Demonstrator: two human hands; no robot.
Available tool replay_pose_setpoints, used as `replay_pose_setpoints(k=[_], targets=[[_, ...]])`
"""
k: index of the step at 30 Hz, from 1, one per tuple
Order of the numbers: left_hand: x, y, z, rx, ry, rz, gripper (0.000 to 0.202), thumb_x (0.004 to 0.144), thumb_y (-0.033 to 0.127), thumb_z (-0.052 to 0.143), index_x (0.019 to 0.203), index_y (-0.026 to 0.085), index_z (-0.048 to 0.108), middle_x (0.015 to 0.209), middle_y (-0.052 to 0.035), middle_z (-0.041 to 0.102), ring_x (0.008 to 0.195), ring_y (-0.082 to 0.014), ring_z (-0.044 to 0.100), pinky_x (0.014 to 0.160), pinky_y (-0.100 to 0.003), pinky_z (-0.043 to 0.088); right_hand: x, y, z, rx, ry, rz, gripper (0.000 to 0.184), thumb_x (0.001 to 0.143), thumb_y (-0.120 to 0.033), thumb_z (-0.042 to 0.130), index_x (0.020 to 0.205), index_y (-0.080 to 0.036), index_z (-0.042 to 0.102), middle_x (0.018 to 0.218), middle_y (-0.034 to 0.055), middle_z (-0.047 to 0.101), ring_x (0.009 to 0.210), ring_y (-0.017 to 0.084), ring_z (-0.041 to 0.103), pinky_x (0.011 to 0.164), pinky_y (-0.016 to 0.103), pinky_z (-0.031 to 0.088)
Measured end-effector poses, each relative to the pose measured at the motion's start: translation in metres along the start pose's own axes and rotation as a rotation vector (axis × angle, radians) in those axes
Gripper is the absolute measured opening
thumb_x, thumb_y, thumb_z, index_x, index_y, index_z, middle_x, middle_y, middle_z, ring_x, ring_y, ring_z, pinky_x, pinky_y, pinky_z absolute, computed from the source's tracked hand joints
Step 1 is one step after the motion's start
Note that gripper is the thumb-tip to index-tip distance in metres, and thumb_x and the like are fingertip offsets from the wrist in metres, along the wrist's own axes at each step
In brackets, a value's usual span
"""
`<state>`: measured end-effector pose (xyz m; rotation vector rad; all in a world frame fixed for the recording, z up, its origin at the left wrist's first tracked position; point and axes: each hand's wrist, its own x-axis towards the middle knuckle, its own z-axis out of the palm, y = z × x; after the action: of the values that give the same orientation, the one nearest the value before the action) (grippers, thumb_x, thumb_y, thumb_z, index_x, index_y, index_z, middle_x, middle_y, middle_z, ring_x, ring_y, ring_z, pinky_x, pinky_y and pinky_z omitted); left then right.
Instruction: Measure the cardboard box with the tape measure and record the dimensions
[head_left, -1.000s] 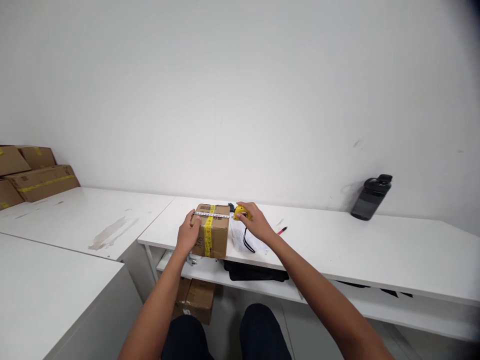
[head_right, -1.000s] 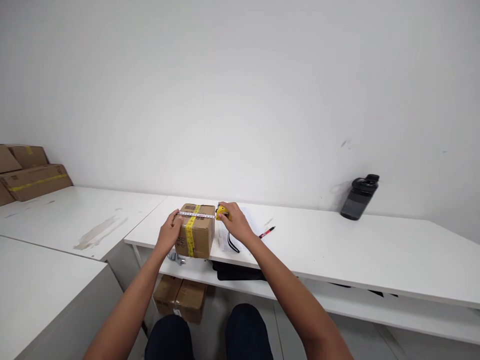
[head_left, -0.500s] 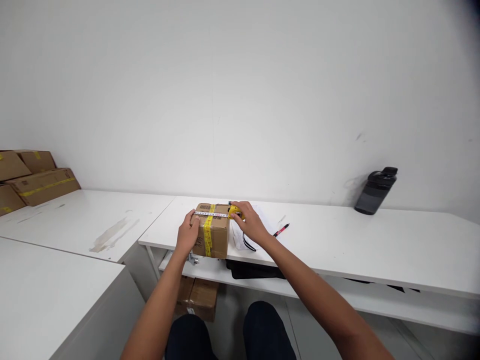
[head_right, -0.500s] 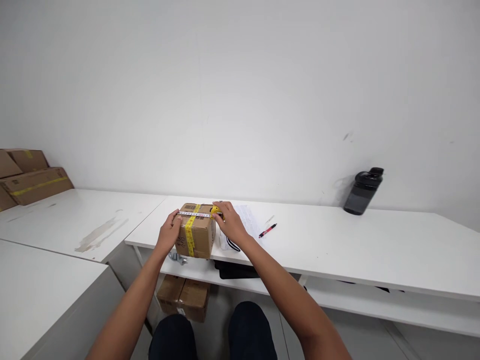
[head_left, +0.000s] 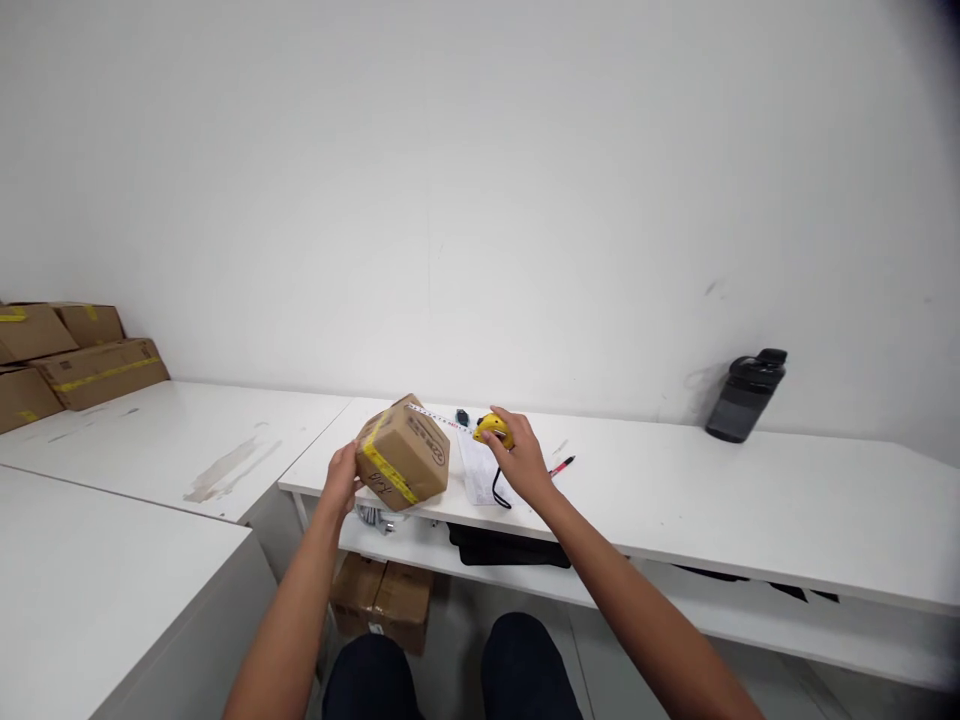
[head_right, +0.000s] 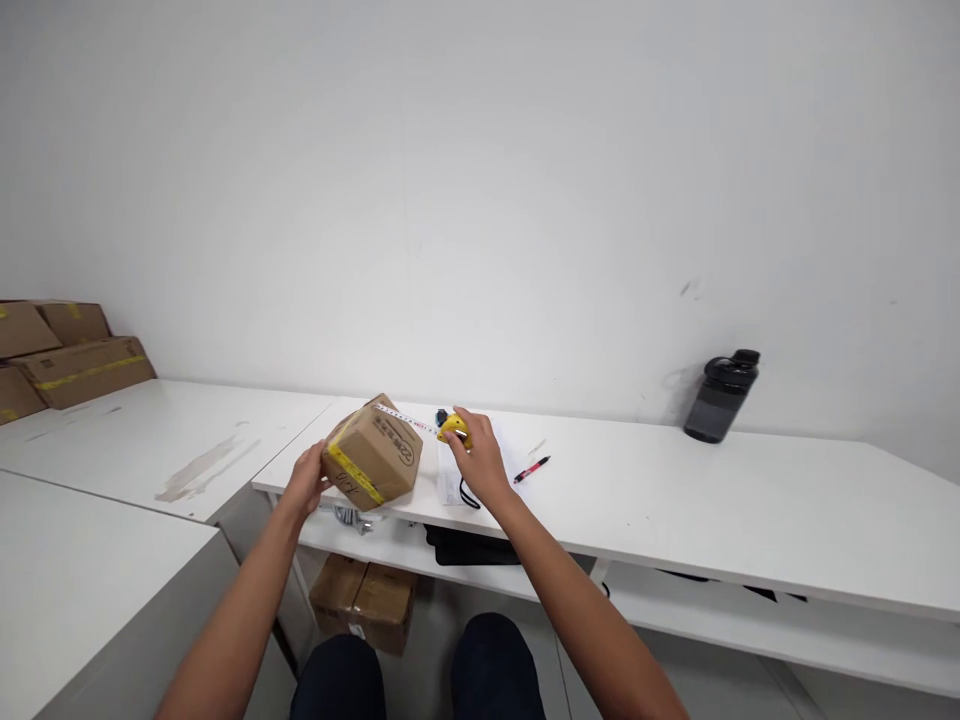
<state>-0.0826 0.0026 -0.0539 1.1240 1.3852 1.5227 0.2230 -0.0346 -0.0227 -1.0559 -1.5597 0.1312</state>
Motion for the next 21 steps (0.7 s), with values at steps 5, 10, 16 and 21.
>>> replay_pose_setpoints(k=[5,10,16,21], targets=[[-0.022,-0.025,-0.013,-0.077,-0.105,-0.097,0.025,0.082,0.039,0.056,0.085,0.015,0.061,0.077,-0.0089,0.069,0.071,-0.0205,0.069,0.069,-0.037,0.058,-0.008,0.006,0.01,0.069,-0.034,0.003,0.044,0.088,-0.038,0.057,0.13,-0.025,0.052,0.117,0.0097,0.058,0.11,0.026,0.057,0.098,0.048,0.048],[-0.029,-0.036,-0.011,-0.081,-0.095,-0.058,0.029,0.08,0.044,0.061,0.088,0.016,0.064,0.089,-0.01,0.072,0.087,-0.022,0.07,0.079,-0.035,0.056,0.007,0.012,0.031,0.182,-0.11,0.009,0.039,0.082,-0.035,0.061,0.12,-0.025,0.059,0.119,0.0084,0.057,0.115,0.026,0.054,0.103,0.049,0.044],[-0.025,-0.004,-0.008,-0.035,-0.052,0.07,0.049,0.092,0.056,0.041,0.116,0.019,0.062,0.134,-0.01,0.06,0.13,-0.0228,0.049,0.105,-0.039,0.041,0.032,0.012,0.05,0.262,-0.169,0.052,0.037,0.078,-0.032,0.064,0.114,-0.025,0.063,0.124,0.0088,0.053,0.121,0.025,0.051,0.107,0.047,0.04],[-0.033,0.008,-0.003,0.02,-0.154,0.123,0.055,0.085,0.056,0.058,0.128,0.022,0.056,0.131,-0.0095,0.063,0.12,-0.0233,0.058,0.101,-0.036,0.046,0.03,0.002,0.058,0.255,-0.144,-0.008,0.036,0.081,-0.031,0.062,0.117,-0.026,0.061,0.123,0.0085,0.055,0.119,0.024,0.051,0.106,0.047,0.04]])
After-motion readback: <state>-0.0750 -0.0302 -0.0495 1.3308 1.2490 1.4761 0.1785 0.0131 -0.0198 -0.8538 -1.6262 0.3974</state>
